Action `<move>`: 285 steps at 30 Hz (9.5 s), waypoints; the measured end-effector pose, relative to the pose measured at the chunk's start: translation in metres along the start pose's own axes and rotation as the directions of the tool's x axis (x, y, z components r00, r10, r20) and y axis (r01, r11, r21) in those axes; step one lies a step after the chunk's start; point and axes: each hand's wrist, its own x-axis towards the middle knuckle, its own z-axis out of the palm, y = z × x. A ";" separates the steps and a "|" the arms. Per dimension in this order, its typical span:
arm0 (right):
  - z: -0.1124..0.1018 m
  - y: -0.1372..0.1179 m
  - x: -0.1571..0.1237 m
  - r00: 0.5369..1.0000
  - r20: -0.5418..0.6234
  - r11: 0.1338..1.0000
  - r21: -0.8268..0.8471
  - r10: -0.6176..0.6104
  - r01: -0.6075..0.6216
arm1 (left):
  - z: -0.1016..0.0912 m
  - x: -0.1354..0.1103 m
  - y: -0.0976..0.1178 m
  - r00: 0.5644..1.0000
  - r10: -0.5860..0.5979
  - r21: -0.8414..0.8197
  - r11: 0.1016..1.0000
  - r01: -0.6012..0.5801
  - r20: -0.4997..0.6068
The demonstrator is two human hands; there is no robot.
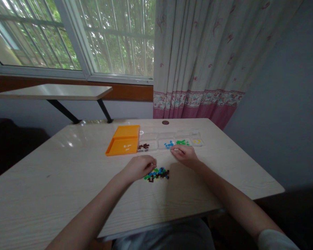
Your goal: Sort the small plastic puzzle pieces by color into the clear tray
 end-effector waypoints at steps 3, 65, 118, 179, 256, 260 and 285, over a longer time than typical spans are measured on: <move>-0.007 0.003 0.000 0.994 -0.104 0.999 -0.032 -0.030 0.027 | 0.002 0.000 0.000 1.000 -0.017 -0.005 1.000 0.017 0.022; 0.016 -0.013 -0.008 0.924 0.381 0.989 -0.117 -0.038 0.089 | 0.009 0.001 -0.007 1.000 -0.012 -0.063 0.998 0.013 0.011; -0.005 -0.004 0.002 0.985 -0.171 0.998 -0.055 -0.028 0.019 | 0.000 0.000 -0.008 0.995 0.021 0.016 1.000 -0.023 0.094; 0.017 -0.022 -0.012 0.969 0.195 0.989 0.025 -0.149 0.147 | 0.002 0.003 0.009 0.994 0.000 -0.081 0.997 -0.009 -0.107; 0.006 0.001 -0.002 0.980 0.190 0.994 -0.104 0.060 -0.041 | 0.006 0.005 0.002 0.990 -0.140 -0.383 0.916 0.118 -0.031; 0.020 -0.021 -0.011 0.971 0.213 0.991 -0.045 -0.111 0.123 | 0.007 0.006 0.003 0.993 -0.115 -0.347 0.931 0.112 0.012; 0.013 -0.024 -0.008 0.980 0.144 0.990 0.044 -0.137 0.132 | 0.005 0.007 0.013 0.982 -0.072 -0.265 0.964 0.023 -0.177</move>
